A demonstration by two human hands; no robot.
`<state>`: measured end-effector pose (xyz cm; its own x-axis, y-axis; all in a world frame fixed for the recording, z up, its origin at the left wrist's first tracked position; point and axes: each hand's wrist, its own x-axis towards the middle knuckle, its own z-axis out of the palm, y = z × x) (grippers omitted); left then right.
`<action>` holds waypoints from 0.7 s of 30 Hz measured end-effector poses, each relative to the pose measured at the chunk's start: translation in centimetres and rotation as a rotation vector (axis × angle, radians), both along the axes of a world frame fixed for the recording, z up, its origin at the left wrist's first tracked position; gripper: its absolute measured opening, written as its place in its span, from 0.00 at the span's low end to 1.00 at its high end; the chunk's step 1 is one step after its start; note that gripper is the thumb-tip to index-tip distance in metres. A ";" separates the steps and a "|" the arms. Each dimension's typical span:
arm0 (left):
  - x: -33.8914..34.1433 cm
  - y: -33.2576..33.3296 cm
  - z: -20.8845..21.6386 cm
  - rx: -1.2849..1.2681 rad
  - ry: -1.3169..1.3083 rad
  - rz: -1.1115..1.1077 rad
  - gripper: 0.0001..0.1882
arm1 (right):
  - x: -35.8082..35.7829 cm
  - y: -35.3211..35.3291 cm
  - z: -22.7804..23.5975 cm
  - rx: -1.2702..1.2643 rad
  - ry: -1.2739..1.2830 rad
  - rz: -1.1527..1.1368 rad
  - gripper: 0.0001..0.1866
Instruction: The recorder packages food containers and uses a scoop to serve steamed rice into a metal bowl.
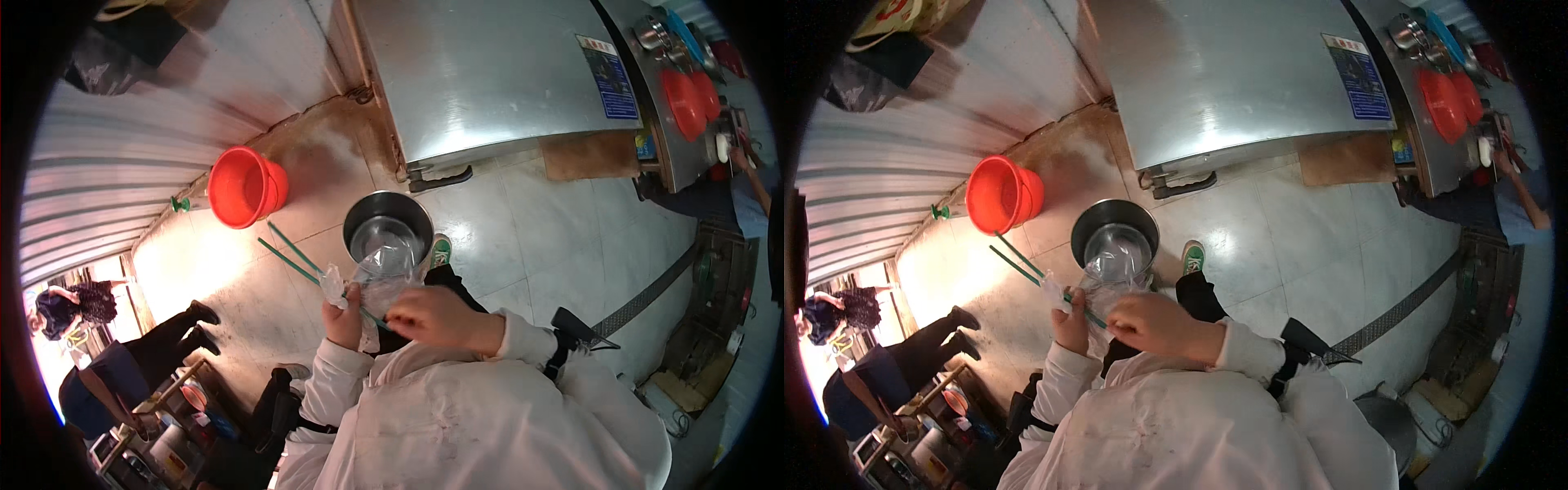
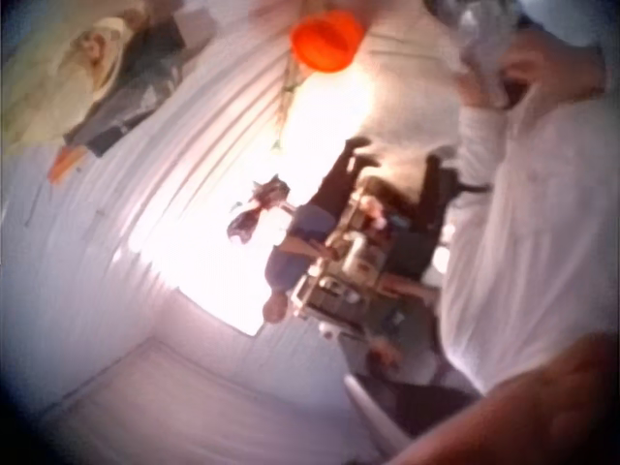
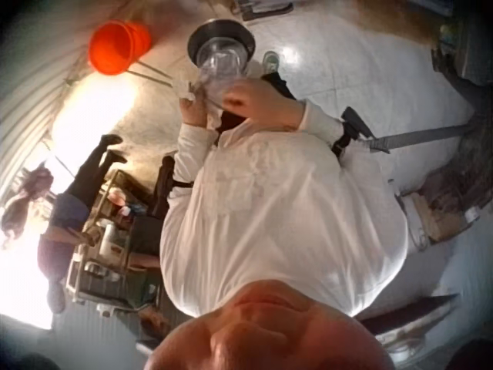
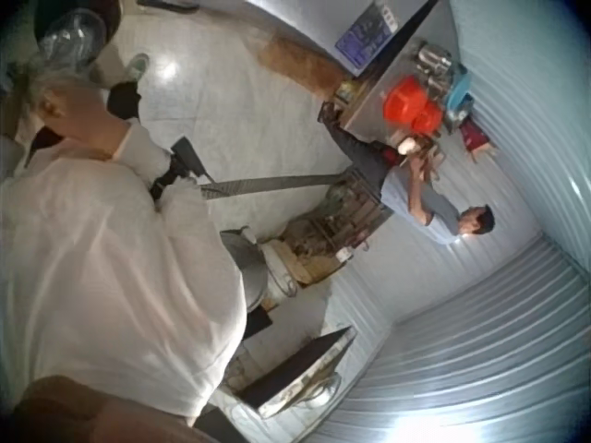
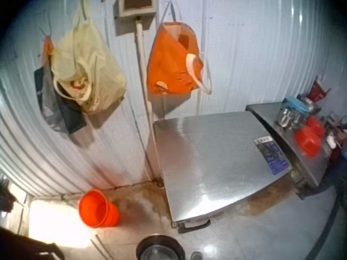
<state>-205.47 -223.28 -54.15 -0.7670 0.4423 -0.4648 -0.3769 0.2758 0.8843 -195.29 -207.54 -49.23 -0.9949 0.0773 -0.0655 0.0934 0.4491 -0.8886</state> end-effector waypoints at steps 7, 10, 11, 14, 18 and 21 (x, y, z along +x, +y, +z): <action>-1.9 -1.5 5.7 0.238 -0.002 0.263 0.03 | -4.7 -3.5 2.9 0.336 0.539 -0.112 0.13; -1.9 -1.9 7.8 0.269 -0.003 0.259 0.08 | -4.8 -5.0 4.7 0.470 0.653 -0.159 0.11; -1.6 -1.6 9.0 0.326 -0.027 0.253 0.09 | -4.6 -5.4 5.4 0.528 0.630 -0.188 0.11; -1.0 -2.8 9.9 0.354 -0.237 0.373 0.10 | -5.6 -6.6 7.6 0.605 0.523 -0.133 0.12; 0.0 -4.4 11.8 0.333 -0.463 0.388 0.12 | -3.5 -7.6 5.3 0.198 0.322 -0.053 0.12; 1.4 -5.1 9.3 0.289 -0.511 0.413 0.11 | -2.6 -7.8 2.9 -0.068 0.147 0.083 0.11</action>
<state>-204.11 -228.42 -44.81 -0.6157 0.3224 -0.7190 -0.7866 -0.1973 0.5851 -197.88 -215.39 -46.30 -0.9969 -0.0053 0.0784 -0.0743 0.3888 -0.9183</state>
